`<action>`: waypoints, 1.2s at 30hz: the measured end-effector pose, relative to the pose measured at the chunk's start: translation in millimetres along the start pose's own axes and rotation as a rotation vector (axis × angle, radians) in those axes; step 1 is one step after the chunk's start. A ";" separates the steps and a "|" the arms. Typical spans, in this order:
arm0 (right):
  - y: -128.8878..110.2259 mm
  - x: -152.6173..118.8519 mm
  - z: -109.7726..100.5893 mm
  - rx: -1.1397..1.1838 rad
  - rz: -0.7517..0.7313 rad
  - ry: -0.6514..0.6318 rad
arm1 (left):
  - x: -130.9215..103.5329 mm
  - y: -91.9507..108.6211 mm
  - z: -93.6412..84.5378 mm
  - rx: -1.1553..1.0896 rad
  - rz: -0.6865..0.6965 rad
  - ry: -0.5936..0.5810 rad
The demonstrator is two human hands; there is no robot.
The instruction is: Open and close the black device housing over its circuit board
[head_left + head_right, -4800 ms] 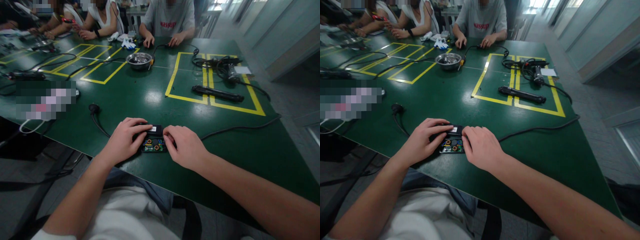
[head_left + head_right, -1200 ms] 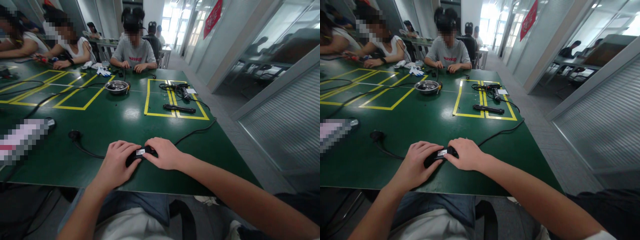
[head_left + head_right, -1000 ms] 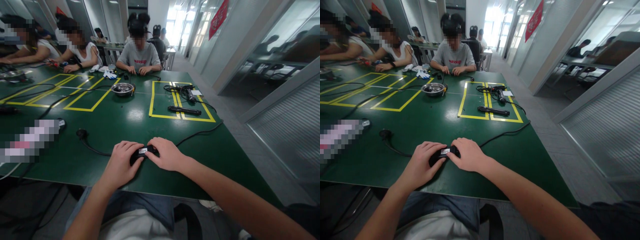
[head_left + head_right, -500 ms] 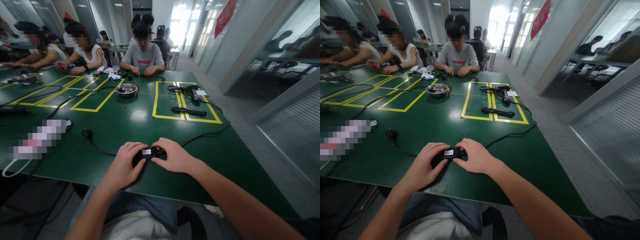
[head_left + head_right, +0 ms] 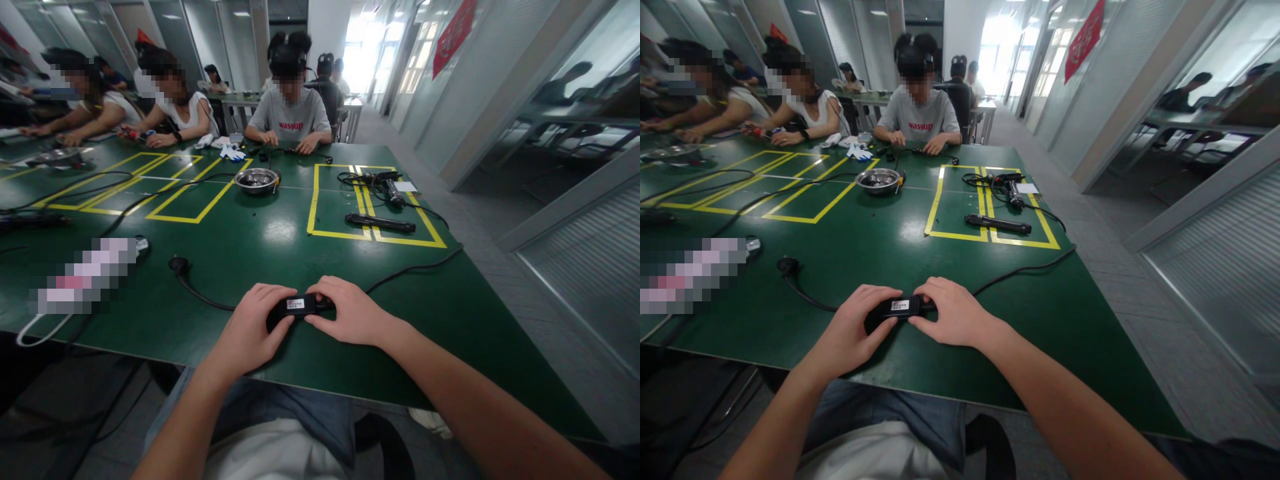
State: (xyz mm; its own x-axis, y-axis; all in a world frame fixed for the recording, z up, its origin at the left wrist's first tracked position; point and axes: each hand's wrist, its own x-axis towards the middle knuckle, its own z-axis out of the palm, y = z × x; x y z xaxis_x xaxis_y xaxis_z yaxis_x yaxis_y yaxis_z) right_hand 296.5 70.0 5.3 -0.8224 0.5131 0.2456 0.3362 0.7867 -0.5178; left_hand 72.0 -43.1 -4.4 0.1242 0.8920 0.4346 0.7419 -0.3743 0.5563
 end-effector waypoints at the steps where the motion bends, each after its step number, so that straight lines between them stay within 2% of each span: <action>1: 0.4 -0.1 0.3 0.001 -0.003 0.003 | 0.0 -0.1 0.2 0.000 -0.001 0.001; 21: 5.0 0.0 4.0 0.024 -0.027 0.008 | -1.3 -2.7 3.1 -0.005 0.013 0.009; 24: 3.2 -0.4 3.0 0.057 0.012 0.016 | -1.4 -1.9 2.0 -0.026 0.006 0.033; 28: 1.0 -1.6 0.1 0.113 0.084 0.046 | 0.6 -3.9 3.6 -0.014 -0.091 0.165; 31: 0.8 -1.9 -1.6 0.073 0.044 0.034 | 3.7 -9.4 6.5 0.045 -0.194 0.249; 36: 1.9 -1.6 -0.7 0.011 -0.007 0.004 | 7.8 -18.2 9.7 0.039 -0.284 0.192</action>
State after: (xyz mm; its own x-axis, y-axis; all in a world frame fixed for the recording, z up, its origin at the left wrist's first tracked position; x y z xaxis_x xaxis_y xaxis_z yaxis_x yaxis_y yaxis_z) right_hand 298.9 71.0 4.5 -0.8229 0.5090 0.2526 0.3251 0.7863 -0.5254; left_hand 65.9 -26.9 -18.0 -0.2144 0.8941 0.3931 0.7540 -0.1044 0.6486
